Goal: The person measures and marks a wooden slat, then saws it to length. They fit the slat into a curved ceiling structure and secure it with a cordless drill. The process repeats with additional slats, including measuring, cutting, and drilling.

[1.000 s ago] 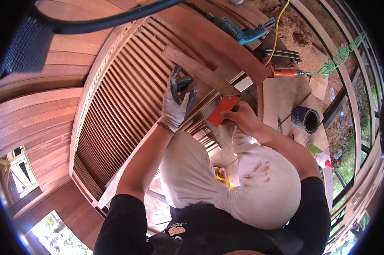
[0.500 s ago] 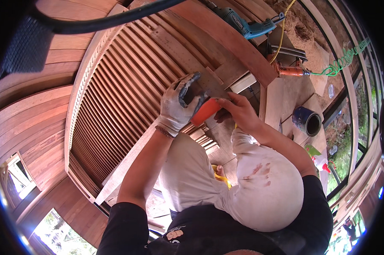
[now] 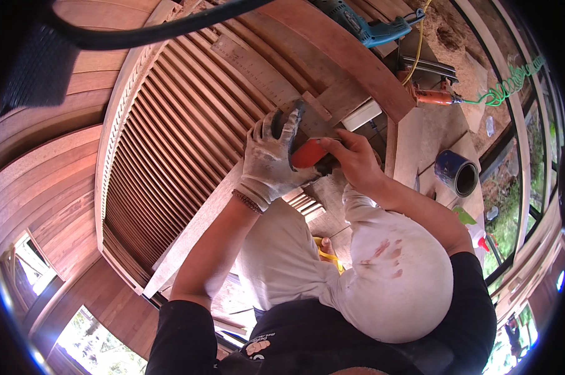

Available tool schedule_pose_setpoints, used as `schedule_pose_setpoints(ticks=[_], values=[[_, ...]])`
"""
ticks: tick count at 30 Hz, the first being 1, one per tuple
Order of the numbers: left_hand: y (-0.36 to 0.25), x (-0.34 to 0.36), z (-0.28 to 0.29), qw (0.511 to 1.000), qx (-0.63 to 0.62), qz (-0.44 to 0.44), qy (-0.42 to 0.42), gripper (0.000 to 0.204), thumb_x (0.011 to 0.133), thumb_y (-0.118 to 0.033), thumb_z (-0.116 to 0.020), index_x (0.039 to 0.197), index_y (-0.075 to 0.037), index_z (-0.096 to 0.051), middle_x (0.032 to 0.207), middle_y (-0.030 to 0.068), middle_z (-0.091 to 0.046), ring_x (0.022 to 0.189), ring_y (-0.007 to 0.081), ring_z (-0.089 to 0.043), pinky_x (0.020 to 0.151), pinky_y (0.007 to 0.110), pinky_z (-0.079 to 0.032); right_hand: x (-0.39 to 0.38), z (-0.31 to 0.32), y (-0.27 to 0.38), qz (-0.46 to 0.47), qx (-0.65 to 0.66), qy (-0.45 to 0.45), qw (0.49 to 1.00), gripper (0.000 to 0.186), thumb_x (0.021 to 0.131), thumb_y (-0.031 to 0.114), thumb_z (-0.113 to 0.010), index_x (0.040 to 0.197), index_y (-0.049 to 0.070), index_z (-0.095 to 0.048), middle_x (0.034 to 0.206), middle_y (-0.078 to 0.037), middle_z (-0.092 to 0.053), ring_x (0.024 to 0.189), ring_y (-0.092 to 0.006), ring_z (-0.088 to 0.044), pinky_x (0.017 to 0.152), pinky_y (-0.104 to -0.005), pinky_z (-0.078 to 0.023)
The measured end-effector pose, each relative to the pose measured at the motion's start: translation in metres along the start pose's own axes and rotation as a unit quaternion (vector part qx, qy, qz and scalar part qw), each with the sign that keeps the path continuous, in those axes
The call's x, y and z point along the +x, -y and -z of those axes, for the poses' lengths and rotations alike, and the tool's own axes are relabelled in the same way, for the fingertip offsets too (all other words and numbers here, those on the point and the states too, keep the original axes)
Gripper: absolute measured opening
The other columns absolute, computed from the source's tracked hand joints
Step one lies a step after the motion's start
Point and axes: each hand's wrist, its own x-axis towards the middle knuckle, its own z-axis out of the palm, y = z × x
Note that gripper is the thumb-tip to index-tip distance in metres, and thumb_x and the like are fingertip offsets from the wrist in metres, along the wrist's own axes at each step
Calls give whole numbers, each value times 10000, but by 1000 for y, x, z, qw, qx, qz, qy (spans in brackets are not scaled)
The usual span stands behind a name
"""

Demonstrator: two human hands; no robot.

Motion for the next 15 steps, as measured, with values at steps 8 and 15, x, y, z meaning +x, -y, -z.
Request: schedule_pose_setpoints(ticks=[8,15], values=[[2,0,0,1000,23,-2,17,1202,586,-566,-853,1587,-128,-351,1503,289,-416,1401,468,-392,1179,542,-303,4,3,-14,39,40,8,998,291,1051,190,-618,1186,-59,-681,1059,-68,-745,916,-70,-662,806,-239,-528],[4,2,-1,1000,4,-3,16,1190,620,-623,-828,1612,-202,-323,1514,282,-415,1412,457,-390,1188,552,-290,4,5,-9,36,29,1,999,271,1048,168,-613,1166,-62,-690,1077,-69,-749,943,-69,-652,830,-228,-508]])
